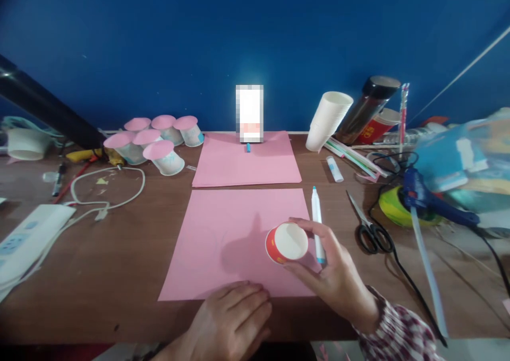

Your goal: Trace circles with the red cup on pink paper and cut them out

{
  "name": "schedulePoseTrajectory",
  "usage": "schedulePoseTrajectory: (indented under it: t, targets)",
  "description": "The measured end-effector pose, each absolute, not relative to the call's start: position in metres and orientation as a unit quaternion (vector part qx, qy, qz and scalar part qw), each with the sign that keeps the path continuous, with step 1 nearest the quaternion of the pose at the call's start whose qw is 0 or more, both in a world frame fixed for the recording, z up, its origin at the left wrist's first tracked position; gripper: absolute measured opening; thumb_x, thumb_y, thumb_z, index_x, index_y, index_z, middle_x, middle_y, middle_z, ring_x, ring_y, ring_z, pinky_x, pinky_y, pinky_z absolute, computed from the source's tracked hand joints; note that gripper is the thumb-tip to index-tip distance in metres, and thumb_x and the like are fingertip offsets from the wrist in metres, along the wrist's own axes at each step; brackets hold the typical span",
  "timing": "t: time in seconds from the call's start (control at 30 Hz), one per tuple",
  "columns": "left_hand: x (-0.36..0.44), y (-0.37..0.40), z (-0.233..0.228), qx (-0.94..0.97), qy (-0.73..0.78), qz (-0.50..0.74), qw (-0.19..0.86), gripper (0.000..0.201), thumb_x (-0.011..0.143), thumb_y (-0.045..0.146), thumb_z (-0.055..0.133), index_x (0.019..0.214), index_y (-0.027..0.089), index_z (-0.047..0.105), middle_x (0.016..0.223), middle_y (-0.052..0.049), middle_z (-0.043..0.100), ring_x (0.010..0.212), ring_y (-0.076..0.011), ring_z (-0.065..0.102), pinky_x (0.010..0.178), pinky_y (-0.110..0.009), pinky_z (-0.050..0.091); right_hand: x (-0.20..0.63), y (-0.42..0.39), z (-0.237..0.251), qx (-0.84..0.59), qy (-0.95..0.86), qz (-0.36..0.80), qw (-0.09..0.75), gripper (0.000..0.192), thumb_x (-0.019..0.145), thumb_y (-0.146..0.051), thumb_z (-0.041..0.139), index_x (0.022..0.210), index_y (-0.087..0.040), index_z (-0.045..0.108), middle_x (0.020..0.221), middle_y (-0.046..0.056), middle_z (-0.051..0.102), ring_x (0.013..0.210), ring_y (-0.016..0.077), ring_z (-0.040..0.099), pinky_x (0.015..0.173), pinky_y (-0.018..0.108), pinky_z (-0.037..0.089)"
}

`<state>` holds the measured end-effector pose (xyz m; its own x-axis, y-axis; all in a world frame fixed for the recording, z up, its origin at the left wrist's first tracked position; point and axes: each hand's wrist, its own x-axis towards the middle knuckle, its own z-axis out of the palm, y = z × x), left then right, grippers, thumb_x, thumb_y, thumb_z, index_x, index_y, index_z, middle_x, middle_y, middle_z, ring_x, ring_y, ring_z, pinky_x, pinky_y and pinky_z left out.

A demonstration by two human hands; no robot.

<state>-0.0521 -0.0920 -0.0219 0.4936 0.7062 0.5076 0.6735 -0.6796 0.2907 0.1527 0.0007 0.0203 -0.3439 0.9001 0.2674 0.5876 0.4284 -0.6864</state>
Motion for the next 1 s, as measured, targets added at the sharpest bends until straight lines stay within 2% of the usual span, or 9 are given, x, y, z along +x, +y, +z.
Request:
schedulePoseTrajectory:
  t: [0.57,1.0]
  targets:
    - [-0.0526,-0.0895,-0.0215,0.852,0.405,0.332,0.019,0.016,0.076,0.026,0.061,0.088,0.016,0.063,0.088,0.001,0.069,0.084,-0.0128,0.062,0.075,-0.025,0.051,0.1537,-0.0027,0.0157,-0.475,-0.778,0.254,0.324,0.056,0.069,-0.031,0.072,0.117,-0.020,0.045,0.116,0.012,0.060,0.106,0.0252,0.057,0.088,0.034,0.049]
    - [-0.0530,-0.0896,-0.0173,0.852,0.412,0.322,0.032,0.016,0.079,0.025,0.057,0.091,0.016,0.063,0.086,-0.002,0.069,0.083,-0.0131,0.063,0.078,-0.026,0.052,0.1550,-0.0010,0.0171,-0.477,-0.785,0.237,0.316,0.055,0.069,-0.033,0.072,0.116,-0.019,0.045,0.114,0.012,0.061,0.103,0.0254,0.059,0.086,0.034,0.050]
